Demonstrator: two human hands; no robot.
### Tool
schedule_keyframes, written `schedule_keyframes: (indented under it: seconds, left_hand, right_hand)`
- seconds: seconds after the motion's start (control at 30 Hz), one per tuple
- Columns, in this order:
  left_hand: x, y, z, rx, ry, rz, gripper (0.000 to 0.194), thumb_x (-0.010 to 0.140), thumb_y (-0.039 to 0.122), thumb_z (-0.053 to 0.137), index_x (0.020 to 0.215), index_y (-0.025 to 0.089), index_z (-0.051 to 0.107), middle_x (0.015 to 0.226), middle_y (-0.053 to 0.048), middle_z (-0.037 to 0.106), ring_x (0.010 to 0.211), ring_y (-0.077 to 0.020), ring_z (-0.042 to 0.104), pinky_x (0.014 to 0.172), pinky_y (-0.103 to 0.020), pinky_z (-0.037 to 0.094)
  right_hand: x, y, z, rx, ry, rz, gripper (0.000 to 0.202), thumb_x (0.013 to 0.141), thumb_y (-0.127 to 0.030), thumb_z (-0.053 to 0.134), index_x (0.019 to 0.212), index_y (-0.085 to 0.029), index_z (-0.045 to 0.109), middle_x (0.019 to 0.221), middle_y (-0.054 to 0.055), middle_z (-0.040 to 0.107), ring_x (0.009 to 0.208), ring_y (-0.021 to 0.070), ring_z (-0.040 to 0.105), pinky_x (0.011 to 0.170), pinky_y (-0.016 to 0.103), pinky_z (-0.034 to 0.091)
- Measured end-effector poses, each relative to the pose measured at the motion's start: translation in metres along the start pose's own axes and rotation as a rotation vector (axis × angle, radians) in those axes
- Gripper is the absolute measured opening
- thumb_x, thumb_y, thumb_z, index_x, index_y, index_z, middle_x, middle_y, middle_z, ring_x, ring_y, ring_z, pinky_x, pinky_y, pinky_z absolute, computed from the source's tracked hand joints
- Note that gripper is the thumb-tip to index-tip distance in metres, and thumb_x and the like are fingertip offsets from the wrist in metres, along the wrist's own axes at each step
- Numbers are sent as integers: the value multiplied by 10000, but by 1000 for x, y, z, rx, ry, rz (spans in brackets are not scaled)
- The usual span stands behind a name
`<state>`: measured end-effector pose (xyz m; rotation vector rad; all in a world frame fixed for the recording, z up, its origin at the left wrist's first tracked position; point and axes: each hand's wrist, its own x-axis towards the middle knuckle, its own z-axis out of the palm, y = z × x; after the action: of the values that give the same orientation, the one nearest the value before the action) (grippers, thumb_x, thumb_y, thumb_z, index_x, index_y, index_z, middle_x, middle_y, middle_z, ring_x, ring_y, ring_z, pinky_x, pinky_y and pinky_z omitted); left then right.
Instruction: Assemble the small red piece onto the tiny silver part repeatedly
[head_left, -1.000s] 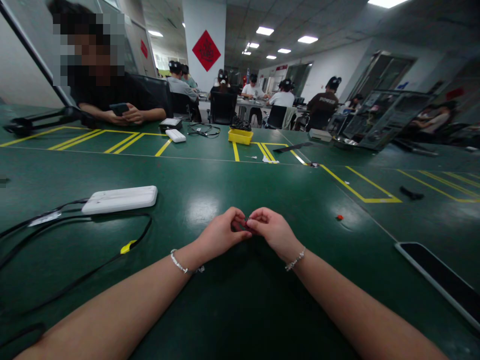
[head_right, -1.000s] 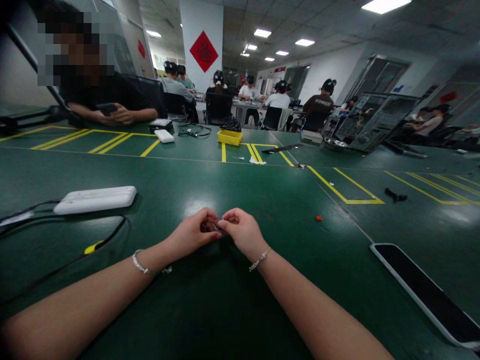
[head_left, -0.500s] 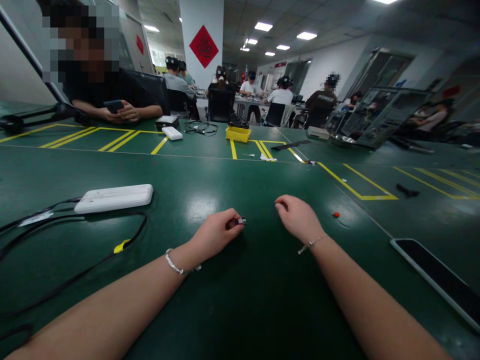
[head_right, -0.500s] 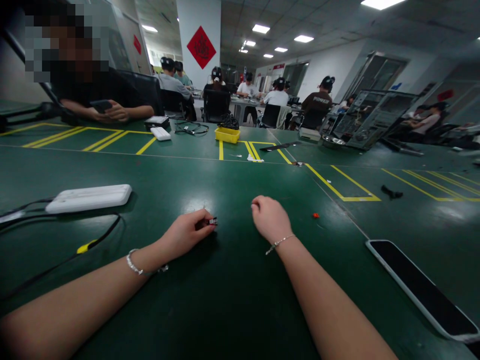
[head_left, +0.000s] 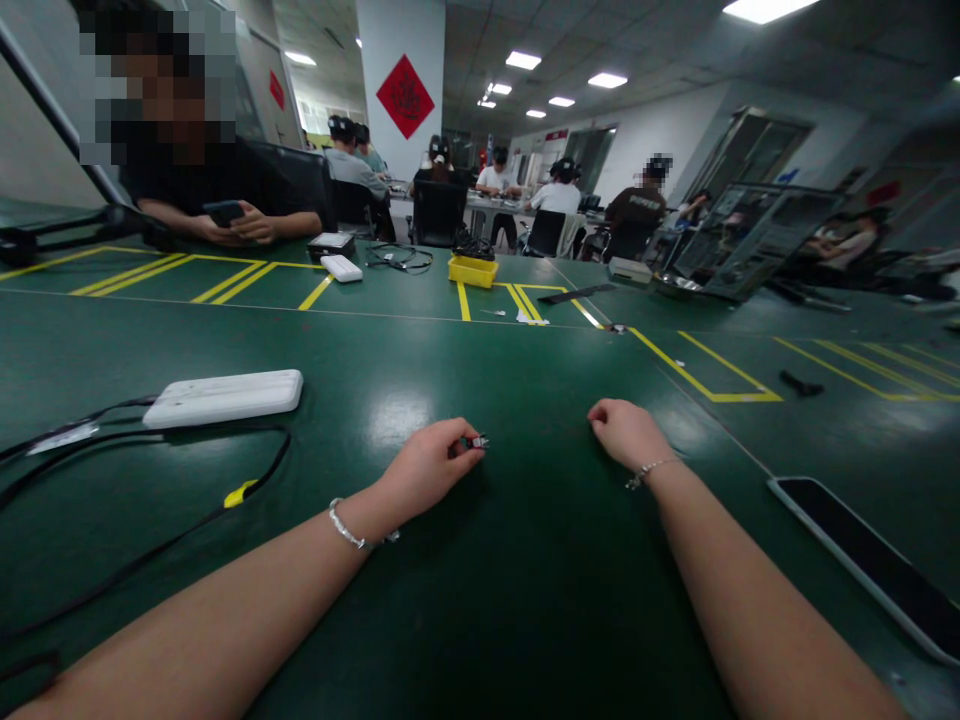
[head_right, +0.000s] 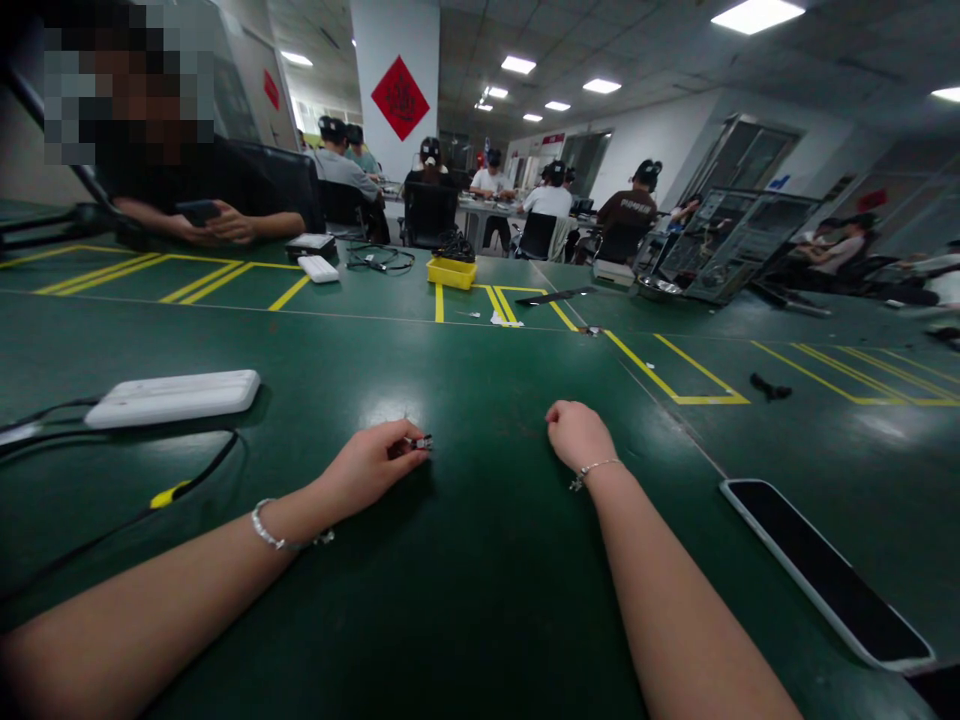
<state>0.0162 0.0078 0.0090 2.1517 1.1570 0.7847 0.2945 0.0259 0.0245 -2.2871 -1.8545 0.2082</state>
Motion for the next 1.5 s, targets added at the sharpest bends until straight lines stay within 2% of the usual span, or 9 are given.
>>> schedule_keyframes:
  seconds: [0.13,0.2,0.3,0.43,0.67,0.93,1.2,1.33,1.5]
  left_hand:
    - [0,-1,1,-16,-4,23,131,753,270,504,844,195,560,676,22,559,586,-106,497,561,-226,368]
    - [1,-2,2,-23,-3,37,127,754,261,503,848,197,559,701,18,563,600,-106,500,572,-225,370]
    - [1,-2,2,-14,1,44,122,758,258,496,844,197,558,705,16,561,605,-108,495,567,-224,365]
    - [2,-2,3,18,5,46,120,755,272,500,823,194,560,684,17,553,602,-113,486,552,-226,353]
    - [2,-3,3,55,20,41,104,739,241,514,821,190,554,691,19,557,608,-111,492,551,-221,349]
    - [2,-5,4,51,26,70,77,742,235,523,791,189,561,684,21,559,609,-106,494,554,-212,353]
    - [2,-6,5,21,16,53,72,721,225,542,772,187,576,667,26,556,604,-102,487,547,-208,347]
    - [2,-8,6,-70,-50,-19,101,720,261,537,768,183,580,652,32,559,577,-98,484,515,-203,337]
    - [2,-8,4,-148,-115,-49,167,737,317,509,789,182,592,652,33,556,578,-95,479,521,-204,343]
  right_hand:
    - [-21,-58,13,752,-258,-269,135,660,-236,555,775,-166,558,737,17,613,695,131,578,681,274,457]
    - [-31,-78,18,916,-273,-340,129,628,-225,589,734,-159,555,730,8,597,693,123,572,693,274,459]
    - [-41,-92,21,900,-176,-446,78,624,-159,584,702,-156,586,787,17,575,732,118,561,732,271,456]
    - [-46,-92,20,808,-109,-524,133,668,-101,531,741,-169,619,851,28,564,788,114,558,752,256,462]
    - [-51,-94,24,638,86,-653,201,681,-95,557,862,-180,574,796,16,590,701,108,559,687,254,478]
    - [-49,-91,26,690,66,-671,86,677,-155,606,756,-189,607,744,15,606,686,124,564,650,262,475]
    - [-51,-94,29,828,39,-666,133,689,-92,558,755,-190,620,815,30,603,768,133,565,703,274,474]
    - [-51,-92,29,813,36,-678,122,699,-108,552,772,-187,610,798,28,598,765,136,558,715,287,460]
    - [-51,-93,26,892,-58,-591,121,686,-107,558,774,-180,597,792,19,592,747,130,564,711,284,464]
